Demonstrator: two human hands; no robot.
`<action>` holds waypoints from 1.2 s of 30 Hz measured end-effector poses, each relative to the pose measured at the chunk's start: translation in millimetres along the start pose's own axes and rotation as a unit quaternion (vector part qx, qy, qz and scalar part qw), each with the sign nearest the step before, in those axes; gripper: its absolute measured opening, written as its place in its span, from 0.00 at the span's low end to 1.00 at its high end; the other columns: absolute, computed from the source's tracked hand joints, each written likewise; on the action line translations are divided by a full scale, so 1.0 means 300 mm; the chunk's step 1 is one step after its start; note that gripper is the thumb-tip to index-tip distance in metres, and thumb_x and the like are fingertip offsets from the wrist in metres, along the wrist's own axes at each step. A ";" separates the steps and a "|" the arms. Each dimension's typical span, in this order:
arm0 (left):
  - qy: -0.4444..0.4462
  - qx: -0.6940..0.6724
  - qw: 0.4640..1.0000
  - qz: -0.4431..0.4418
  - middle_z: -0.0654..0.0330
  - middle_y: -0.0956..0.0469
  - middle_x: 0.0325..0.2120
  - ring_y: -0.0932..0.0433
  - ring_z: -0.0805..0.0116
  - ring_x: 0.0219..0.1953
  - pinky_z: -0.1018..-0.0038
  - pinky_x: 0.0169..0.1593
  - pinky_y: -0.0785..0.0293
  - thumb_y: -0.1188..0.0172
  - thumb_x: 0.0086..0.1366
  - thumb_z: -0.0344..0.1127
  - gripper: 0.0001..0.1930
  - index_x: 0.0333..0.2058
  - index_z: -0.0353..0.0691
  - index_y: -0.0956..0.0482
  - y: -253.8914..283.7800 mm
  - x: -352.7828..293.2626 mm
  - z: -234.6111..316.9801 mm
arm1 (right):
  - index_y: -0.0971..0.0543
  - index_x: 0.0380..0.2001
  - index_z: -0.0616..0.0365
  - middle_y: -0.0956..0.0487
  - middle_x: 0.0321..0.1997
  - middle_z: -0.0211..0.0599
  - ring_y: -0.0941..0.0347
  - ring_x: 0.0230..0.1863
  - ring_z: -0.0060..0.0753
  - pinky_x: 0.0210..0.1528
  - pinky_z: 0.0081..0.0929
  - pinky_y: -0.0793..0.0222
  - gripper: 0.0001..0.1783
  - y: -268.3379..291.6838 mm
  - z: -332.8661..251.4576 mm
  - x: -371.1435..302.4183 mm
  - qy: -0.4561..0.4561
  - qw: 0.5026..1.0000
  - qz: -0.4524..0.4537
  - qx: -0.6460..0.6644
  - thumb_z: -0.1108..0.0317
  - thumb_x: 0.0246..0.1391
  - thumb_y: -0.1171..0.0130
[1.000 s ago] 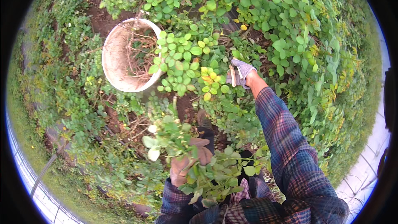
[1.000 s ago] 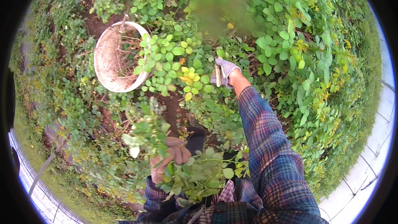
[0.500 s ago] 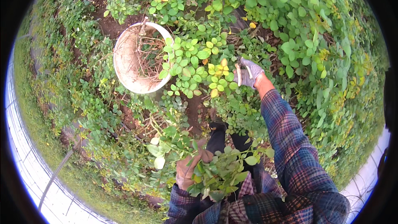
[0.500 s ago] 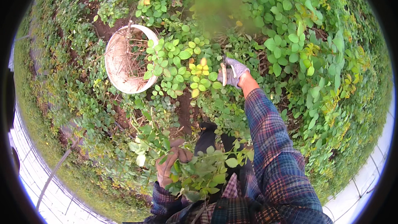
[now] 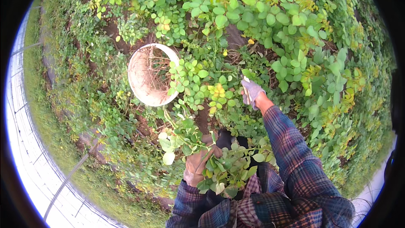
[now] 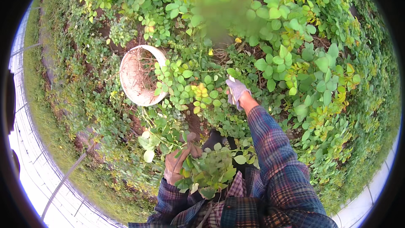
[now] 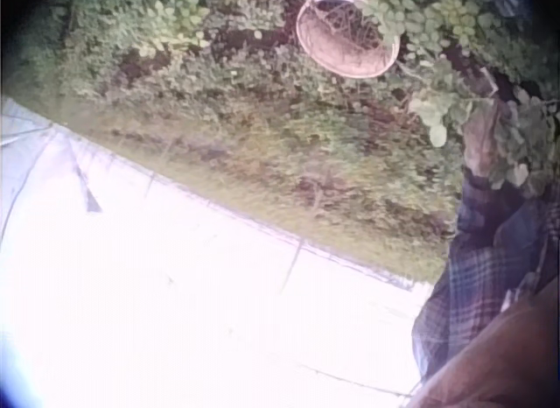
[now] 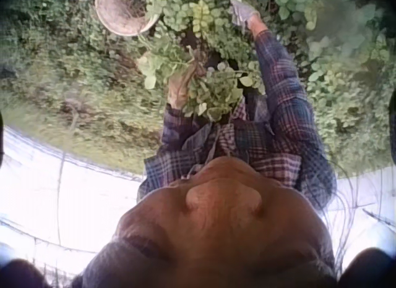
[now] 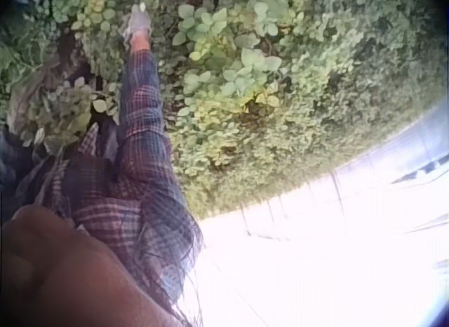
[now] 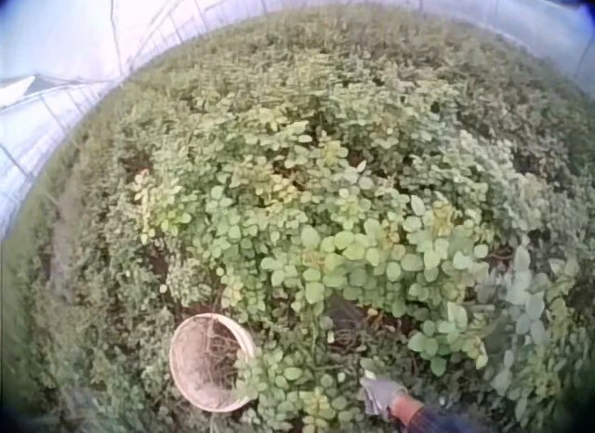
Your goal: The person uses pruning shears to cut stems from low-growing leafy plants in a garden bed. The person repeatedly cuts stems and places them into a white bucket on the ground. The person moves around the bed to reach different areas while continuing to prune and collect the cuttings.
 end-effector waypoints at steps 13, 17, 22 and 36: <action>-0.035 0.295 0.954 0.039 0.57 0.18 0.45 0.19 0.65 0.42 0.70 0.48 0.24 0.42 0.67 0.34 0.13 0.47 0.37 0.18 0.107 0.226 0.151 | 0.37 0.67 0.39 0.29 0.40 0.32 0.28 0.31 0.33 0.29 0.40 0.23 0.34 -0.068 0.057 -0.141 -0.011 0.987 0.064 0.147 0.51 0.60 0.38; -0.021 0.201 0.978 0.059 0.56 0.16 0.44 0.20 0.66 0.45 0.70 0.50 0.25 0.39 0.63 0.30 0.14 0.48 0.37 0.18 0.175 0.337 0.153 | 0.41 0.70 0.45 0.27 0.44 0.34 0.27 0.33 0.31 0.26 0.31 0.24 0.38 -0.029 0.049 -0.187 0.069 0.983 0.107 0.133 0.54 0.61 0.38; -0.004 0.245 0.969 0.009 0.56 0.18 0.47 0.20 0.67 0.47 0.71 0.50 0.22 0.35 0.61 0.25 0.12 0.45 0.37 0.16 0.243 0.400 0.131 | 0.41 0.71 0.50 0.24 0.39 0.30 0.29 0.31 0.23 0.28 0.24 0.27 0.41 0.051 0.094 -0.302 0.114 0.955 0.231 0.144 0.57 0.59 0.35; 0.103 -0.059 0.993 -0.025 0.53 0.21 0.51 0.21 0.59 0.51 0.65 0.55 0.24 0.41 0.67 0.30 0.16 0.53 0.35 0.24 0.407 0.434 0.009 | 0.31 0.64 0.57 0.20 0.40 0.42 0.21 0.34 0.35 0.40 0.30 0.23 0.36 -0.247 -0.154 -0.243 0.122 0.960 0.165 -0.193 0.56 0.54 0.36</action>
Point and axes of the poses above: each hand's wrist, its own x-axis towards the middle knuckle, its own y-axis out of the back of the hand, z = x × y, the point moved 10 cm from there along x, towards the middle knuckle
